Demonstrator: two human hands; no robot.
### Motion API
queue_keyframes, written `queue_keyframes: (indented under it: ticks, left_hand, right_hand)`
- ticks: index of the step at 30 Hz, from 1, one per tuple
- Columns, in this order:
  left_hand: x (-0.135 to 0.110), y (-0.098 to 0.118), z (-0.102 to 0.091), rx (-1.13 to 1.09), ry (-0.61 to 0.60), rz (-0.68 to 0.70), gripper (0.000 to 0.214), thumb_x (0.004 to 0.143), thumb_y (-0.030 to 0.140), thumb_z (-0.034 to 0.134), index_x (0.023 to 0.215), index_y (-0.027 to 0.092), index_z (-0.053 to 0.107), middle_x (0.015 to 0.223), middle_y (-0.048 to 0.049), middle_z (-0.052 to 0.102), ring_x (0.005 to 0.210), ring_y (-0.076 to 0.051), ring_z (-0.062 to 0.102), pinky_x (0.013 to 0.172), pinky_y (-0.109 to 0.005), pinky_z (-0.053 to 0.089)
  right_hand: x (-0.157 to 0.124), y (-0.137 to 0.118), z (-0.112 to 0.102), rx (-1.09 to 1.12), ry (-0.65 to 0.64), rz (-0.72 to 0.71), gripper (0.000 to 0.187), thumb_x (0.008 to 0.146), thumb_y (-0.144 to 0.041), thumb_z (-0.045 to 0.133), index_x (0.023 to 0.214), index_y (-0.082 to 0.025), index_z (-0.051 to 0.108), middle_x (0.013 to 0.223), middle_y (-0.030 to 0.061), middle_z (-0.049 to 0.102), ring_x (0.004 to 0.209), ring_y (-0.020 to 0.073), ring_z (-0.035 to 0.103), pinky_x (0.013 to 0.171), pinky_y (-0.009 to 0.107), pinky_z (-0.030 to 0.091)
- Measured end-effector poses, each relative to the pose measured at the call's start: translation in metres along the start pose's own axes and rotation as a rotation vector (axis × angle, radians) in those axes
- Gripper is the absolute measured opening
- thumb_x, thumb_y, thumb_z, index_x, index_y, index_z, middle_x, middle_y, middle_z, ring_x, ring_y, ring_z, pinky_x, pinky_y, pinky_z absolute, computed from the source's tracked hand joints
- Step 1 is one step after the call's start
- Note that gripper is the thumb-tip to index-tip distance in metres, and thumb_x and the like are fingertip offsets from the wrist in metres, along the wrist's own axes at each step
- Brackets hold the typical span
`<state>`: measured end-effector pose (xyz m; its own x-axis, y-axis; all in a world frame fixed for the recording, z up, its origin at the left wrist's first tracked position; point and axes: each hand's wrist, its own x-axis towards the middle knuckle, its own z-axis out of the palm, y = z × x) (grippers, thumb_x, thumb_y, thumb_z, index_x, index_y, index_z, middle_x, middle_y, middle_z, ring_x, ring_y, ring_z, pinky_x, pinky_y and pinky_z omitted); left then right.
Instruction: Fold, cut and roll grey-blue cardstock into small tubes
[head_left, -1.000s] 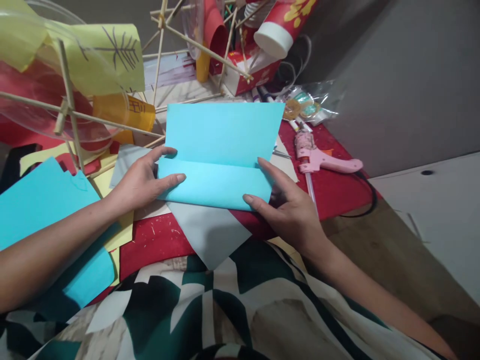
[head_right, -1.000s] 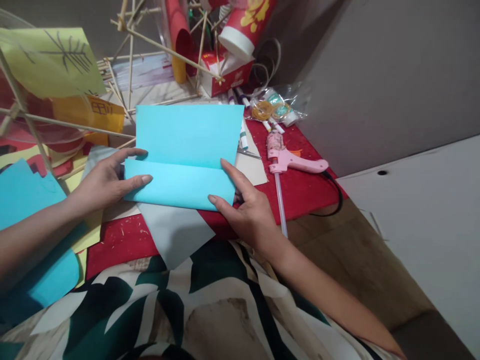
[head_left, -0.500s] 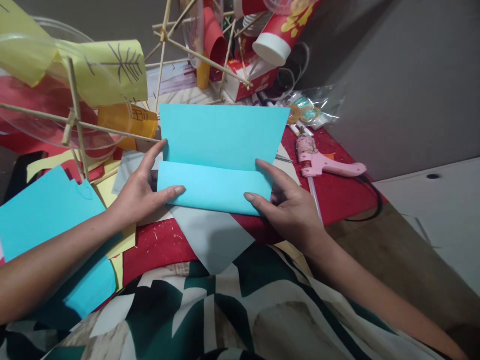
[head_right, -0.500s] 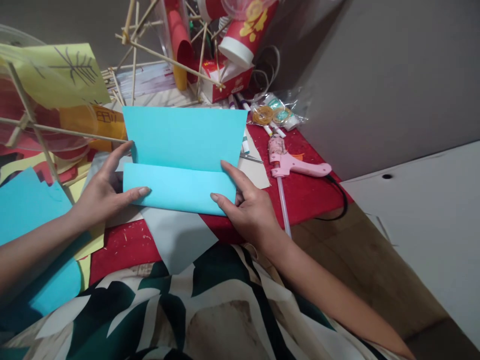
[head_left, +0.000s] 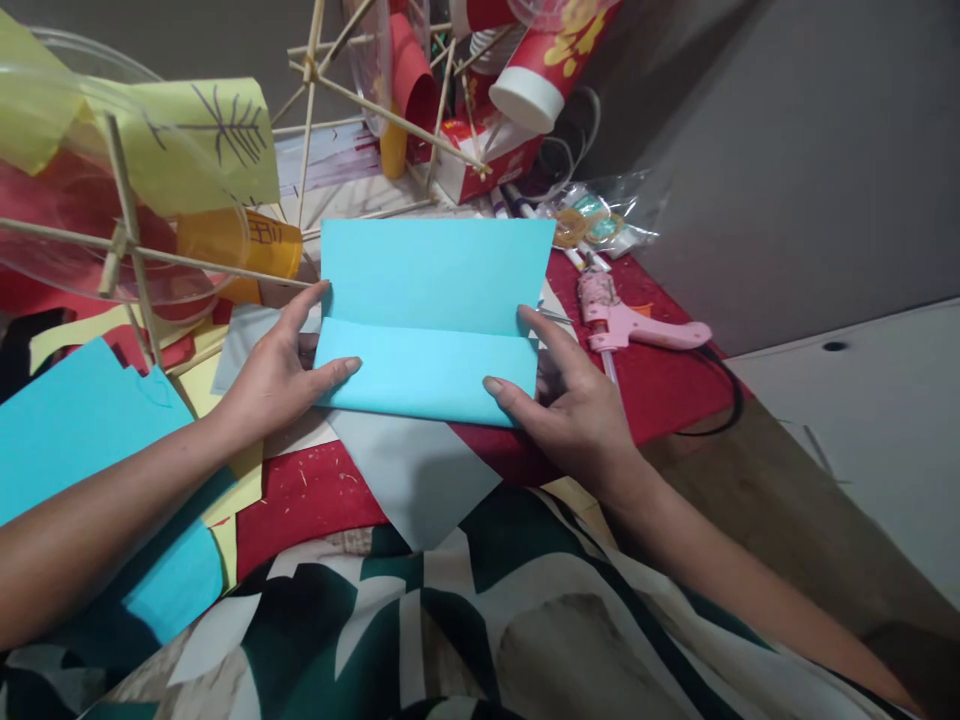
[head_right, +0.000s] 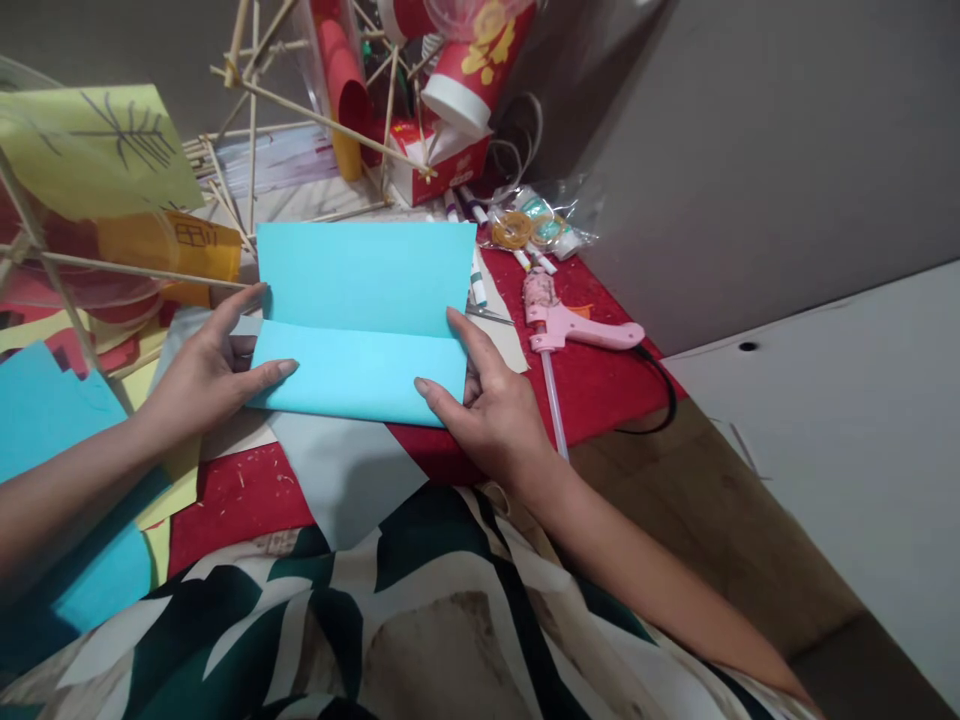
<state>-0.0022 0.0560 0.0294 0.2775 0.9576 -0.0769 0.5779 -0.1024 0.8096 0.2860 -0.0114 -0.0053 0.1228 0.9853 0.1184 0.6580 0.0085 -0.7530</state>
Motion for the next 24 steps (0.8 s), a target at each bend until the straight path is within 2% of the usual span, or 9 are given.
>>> queue_keyframes:
  ticks: [4, 7, 9, 12, 14, 16, 19, 21, 24]
  left_hand:
    - [-0.007, -0.002, 0.003, 0.366, 0.141, 0.208, 0.077, 0.086, 0.040, 0.069, 0.154, 0.019, 0.039, 0.142, -0.0186, 0.057, 0.116, -0.034, 0.065, 0.090, -0.048, 0.059]
    - [-0.011, -0.005, 0.005, 0.661, 0.244, 0.446, 0.057, 0.092, 0.035, 0.062, 0.145, 0.017, 0.051, 0.148, -0.0203, 0.054, 0.130, -0.037, 0.056, 0.104, -0.055, 0.050]
    - [-0.012, -0.007, 0.005, 0.757, 0.220, 0.618, 0.040, 0.096, 0.026, 0.055, 0.134, 0.017, 0.061, 0.143, -0.0191, 0.060, 0.131, -0.037, 0.056, 0.107, -0.057, 0.047]
    - [-0.014, -0.007, 0.007, 0.815, 0.052, 0.811, 0.036, 0.100, 0.016, 0.045, 0.128, 0.017, 0.067, 0.136, -0.0166, 0.067, 0.127, -0.033, 0.061, 0.106, -0.052, 0.050]
    - [-0.017, -0.003, 0.010, 0.864, -0.018, 0.833, 0.041, 0.101, 0.013, 0.041, 0.135, 0.016, 0.063, 0.142, -0.0170, 0.063, 0.132, -0.032, 0.058, 0.108, -0.050, 0.049]
    - [-0.022, 0.002, 0.016, 0.924, -0.038, 0.806, 0.046, 0.101, 0.014, 0.043, 0.146, 0.018, 0.055, 0.152, -0.0164, 0.054, 0.142, -0.033, 0.049, 0.114, -0.050, 0.043]
    - [-0.026, 0.009, 0.026, 0.990, -0.073, 0.791, 0.056, 0.101, 0.029, 0.053, 0.156, 0.027, 0.043, 0.163, -0.0107, 0.040, 0.152, -0.036, 0.033, 0.122, -0.053, 0.030]
    - [-0.026, 0.011, 0.031, 1.006, -0.101, 0.796, 0.059, 0.100, 0.037, 0.056, 0.157, 0.030, 0.041, 0.164, -0.0079, 0.038, 0.153, -0.035, 0.031, 0.123, -0.053, 0.027]
    - [-0.021, 0.011, 0.034, 1.001, -0.158, 0.768, 0.060, 0.100, 0.041, 0.055, 0.157, 0.028, 0.041, 0.163, -0.0106, 0.040, 0.152, -0.036, 0.033, 0.122, -0.054, 0.028]
  right_hand:
    - [0.000, -0.002, -0.001, -0.018, -0.015, 0.005, 0.074, 0.081, -0.042, 0.071, 0.148, -0.018, 0.051, 0.065, -0.0016, 0.046, 0.054, 0.0176, 0.045, 0.050, 0.031, 0.042]
    - [0.001, -0.003, -0.001, -0.014, -0.016, 0.001, 0.073, 0.082, -0.041, 0.069, 0.149, -0.017, 0.051, 0.064, -0.0021, 0.046, 0.054, 0.0175, 0.046, 0.051, 0.031, 0.042]
    - [0.001, -0.003, 0.000, -0.021, -0.021, -0.003, 0.072, 0.083, -0.042, 0.068, 0.148, -0.017, 0.051, 0.068, -0.0007, 0.051, 0.054, 0.0173, 0.047, 0.052, 0.031, 0.043]
    - [0.002, -0.002, 0.001, -0.034, -0.033, -0.012, 0.070, 0.084, -0.044, 0.066, 0.147, -0.017, 0.051, 0.076, 0.0028, 0.058, 0.055, 0.0179, 0.050, 0.053, 0.033, 0.044]
    - [0.002, -0.003, 0.001, -0.039, -0.032, -0.024, 0.070, 0.085, -0.044, 0.066, 0.147, -0.017, 0.051, 0.075, 0.0031, 0.059, 0.055, 0.0188, 0.051, 0.053, 0.034, 0.045]
    - [0.003, -0.003, 0.001, -0.049, -0.027, -0.032, 0.069, 0.086, -0.044, 0.066, 0.148, -0.018, 0.050, 0.071, 0.0017, 0.056, 0.055, 0.0198, 0.052, 0.052, 0.035, 0.046]
    - [0.004, -0.005, 0.001, -0.071, -0.017, -0.036, 0.068, 0.087, -0.044, 0.064, 0.148, -0.019, 0.049, 0.069, 0.0010, 0.056, 0.055, 0.0205, 0.053, 0.054, 0.036, 0.048]
    - [0.005, -0.006, 0.001, -0.082, -0.016, -0.030, 0.067, 0.087, -0.043, 0.064, 0.148, -0.020, 0.049, 0.075, 0.0028, 0.061, 0.056, 0.0205, 0.055, 0.056, 0.036, 0.049]
    - [0.007, -0.004, 0.002, -0.102, -0.036, -0.024, 0.067, 0.088, -0.044, 0.062, 0.150, -0.020, 0.047, 0.084, 0.0053, 0.067, 0.059, 0.0210, 0.058, 0.058, 0.037, 0.049]
